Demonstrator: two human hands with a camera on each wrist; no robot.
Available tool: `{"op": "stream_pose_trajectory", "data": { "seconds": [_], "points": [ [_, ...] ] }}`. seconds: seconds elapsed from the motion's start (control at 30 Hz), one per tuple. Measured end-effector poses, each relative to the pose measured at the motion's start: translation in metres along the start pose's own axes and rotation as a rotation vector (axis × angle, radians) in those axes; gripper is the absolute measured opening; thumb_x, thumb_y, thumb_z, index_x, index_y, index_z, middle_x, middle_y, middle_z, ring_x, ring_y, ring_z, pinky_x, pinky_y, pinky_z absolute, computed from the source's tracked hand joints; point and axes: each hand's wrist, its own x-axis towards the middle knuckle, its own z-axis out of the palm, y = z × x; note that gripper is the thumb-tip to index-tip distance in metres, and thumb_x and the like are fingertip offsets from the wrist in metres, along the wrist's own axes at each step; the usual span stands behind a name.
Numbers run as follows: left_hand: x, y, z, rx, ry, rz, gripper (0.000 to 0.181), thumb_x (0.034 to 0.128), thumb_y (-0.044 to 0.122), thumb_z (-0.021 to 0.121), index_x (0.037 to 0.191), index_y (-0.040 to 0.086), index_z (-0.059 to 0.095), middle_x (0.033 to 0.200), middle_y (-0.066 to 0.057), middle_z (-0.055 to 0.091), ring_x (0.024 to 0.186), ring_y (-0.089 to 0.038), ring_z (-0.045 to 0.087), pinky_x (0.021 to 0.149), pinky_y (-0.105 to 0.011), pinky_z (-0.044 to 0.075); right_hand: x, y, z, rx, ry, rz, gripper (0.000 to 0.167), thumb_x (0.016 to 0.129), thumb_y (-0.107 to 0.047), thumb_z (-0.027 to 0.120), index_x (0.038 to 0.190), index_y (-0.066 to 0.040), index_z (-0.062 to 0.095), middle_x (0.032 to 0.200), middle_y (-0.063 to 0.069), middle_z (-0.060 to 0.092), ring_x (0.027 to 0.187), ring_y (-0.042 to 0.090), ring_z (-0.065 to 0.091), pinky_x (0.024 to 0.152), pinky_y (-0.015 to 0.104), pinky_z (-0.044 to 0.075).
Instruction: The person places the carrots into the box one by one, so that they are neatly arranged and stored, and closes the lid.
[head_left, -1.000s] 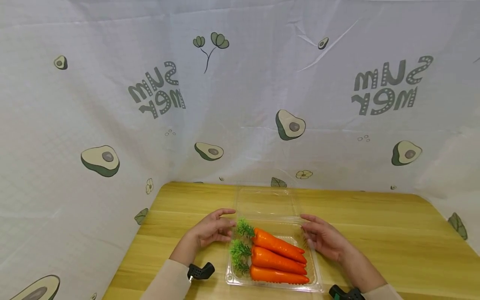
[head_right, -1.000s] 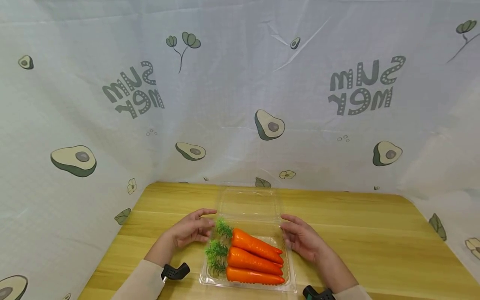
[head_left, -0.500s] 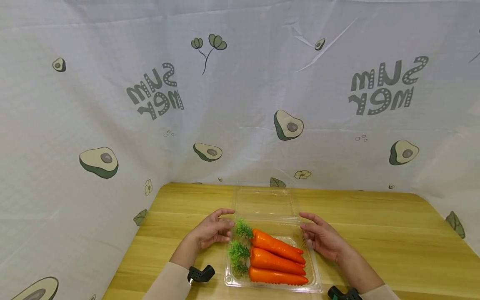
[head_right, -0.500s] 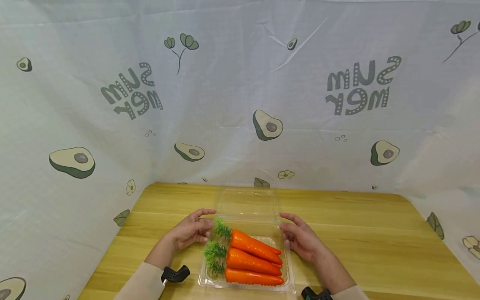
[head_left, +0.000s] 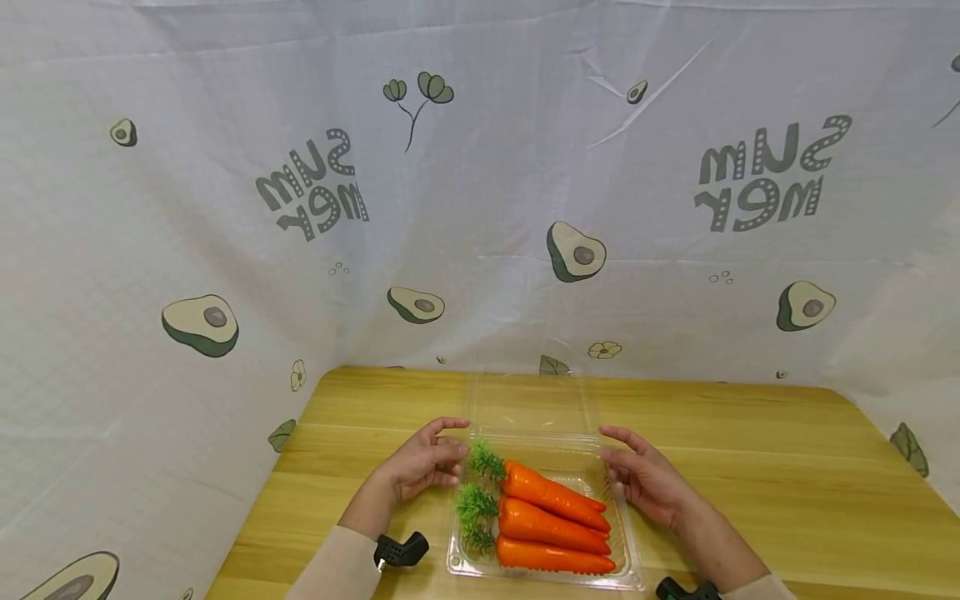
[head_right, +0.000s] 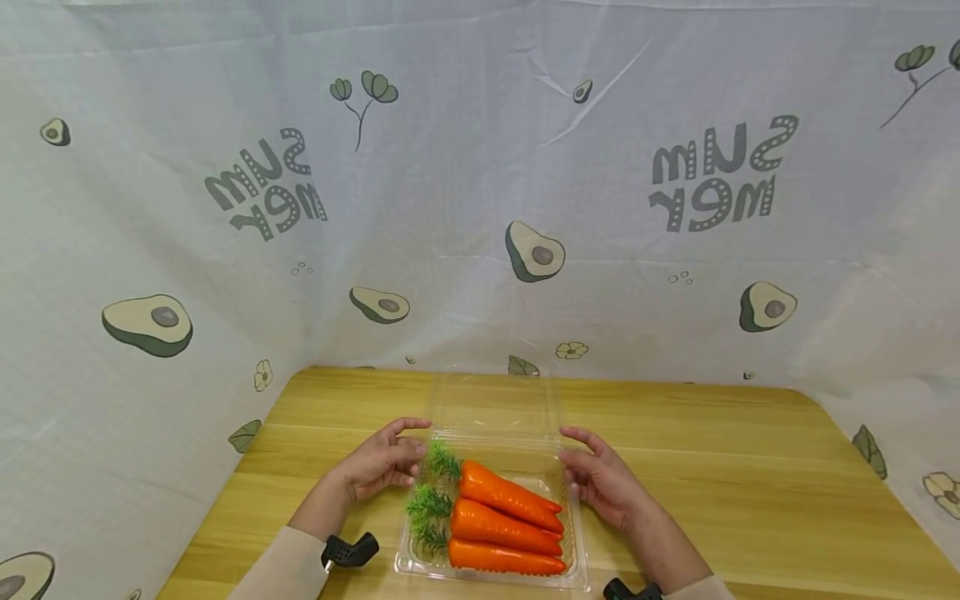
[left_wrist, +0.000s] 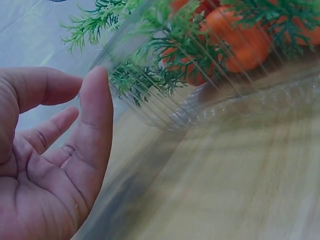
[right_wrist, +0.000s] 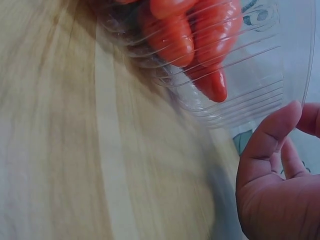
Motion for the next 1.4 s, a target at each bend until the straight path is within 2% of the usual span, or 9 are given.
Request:
{"op": "stream_pose_trajectory", "data": {
  "seconds": [0.33, 0.47, 0.73, 1.0, 1.07, 1.23, 1.4],
  "points": [
    [0.000, -0.001, -0.001, -0.009, 0.010, 0.009, 0.056, 0.0984, 0.005, 0.062, 0.149, 0.007, 0.036, 0.094, 0.002, 0.059, 0.070, -0.008, 0.059, 0.062, -0.021, 0.057, 0.000, 0.003, -0.001, -0.020, -0.029, -0.043, 0.028, 0.107, -0.012, 0.050, 0.119, -0.036, 0.054, 0.081, -0.011, 0.064, 0.067, 0.000, 0.058, 0.058, 0.012, 0.051],
    [0.001, 0.000, 0.000, 0.005, 0.025, 0.012, 0.056, 0.0983, 0.004, 0.061, 0.148, 0.007, 0.037, 0.097, 0.001, 0.059, 0.072, -0.009, 0.058, 0.062, -0.022, 0.057, 0.001, 0.003, -0.002, -0.039, -0.028, -0.063, 0.029, 0.107, -0.012, 0.050, 0.123, -0.036, 0.054, 0.082, -0.011, 0.064, 0.067, 0.001, 0.057, 0.059, 0.013, 0.052],
    [0.008, 0.001, 0.000, 0.021, 0.067, 0.026, 0.054, 0.0997, 0.007, 0.061, 0.149, 0.008, 0.039, 0.106, -0.002, 0.060, 0.073, -0.011, 0.056, 0.064, -0.024, 0.056, 0.006, -0.002, 0.001, -0.118, 0.066, -0.068, 0.026, 0.107, -0.015, 0.052, 0.126, -0.033, 0.048, 0.078, -0.010, 0.059, 0.065, 0.005, 0.053, 0.058, 0.014, 0.049],
    [0.018, 0.001, 0.002, 0.024, 0.126, 0.064, 0.052, 0.1009, 0.006, 0.060, 0.149, 0.006, 0.039, 0.109, -0.004, 0.058, 0.073, -0.011, 0.055, 0.062, -0.022, 0.053, 0.015, -0.005, 0.006, -0.161, 0.173, -0.081, 0.031, 0.106, -0.015, 0.054, 0.134, -0.023, 0.043, 0.078, -0.009, 0.055, 0.066, 0.006, 0.050, 0.059, 0.015, 0.046],
    [0.020, 0.001, 0.003, 0.021, 0.142, 0.070, 0.051, 0.1010, 0.005, 0.059, 0.149, 0.006, 0.040, 0.108, -0.004, 0.058, 0.073, -0.011, 0.054, 0.062, -0.022, 0.052, 0.017, -0.005, 0.007, -0.163, 0.193, -0.091, 0.032, 0.106, -0.015, 0.054, 0.135, -0.021, 0.042, 0.078, -0.008, 0.053, 0.066, 0.007, 0.049, 0.059, 0.015, 0.045],
    [0.023, 0.000, 0.004, 0.018, 0.190, 0.080, 0.048, 0.1018, 0.004, 0.057, 0.148, 0.008, 0.043, 0.106, -0.001, 0.058, 0.073, -0.011, 0.053, 0.061, -0.023, 0.050, 0.024, -0.002, 0.009, -0.144, 0.233, -0.127, 0.028, 0.106, -0.014, 0.055, 0.130, -0.024, 0.047, 0.074, -0.009, 0.052, 0.064, 0.007, 0.047, 0.056, 0.016, 0.043],
    [0.026, 0.000, 0.007, 0.011, 0.232, 0.102, 0.047, 0.1024, 0.004, 0.055, 0.148, 0.005, 0.043, 0.104, 0.000, 0.058, 0.072, -0.011, 0.052, 0.060, -0.023, 0.047, 0.028, -0.003, 0.011, -0.121, 0.261, -0.157, 0.027, 0.105, -0.011, 0.055, 0.129, -0.024, 0.049, 0.073, -0.009, 0.053, 0.061, 0.007, 0.046, 0.054, 0.016, 0.042]
  ]
}}
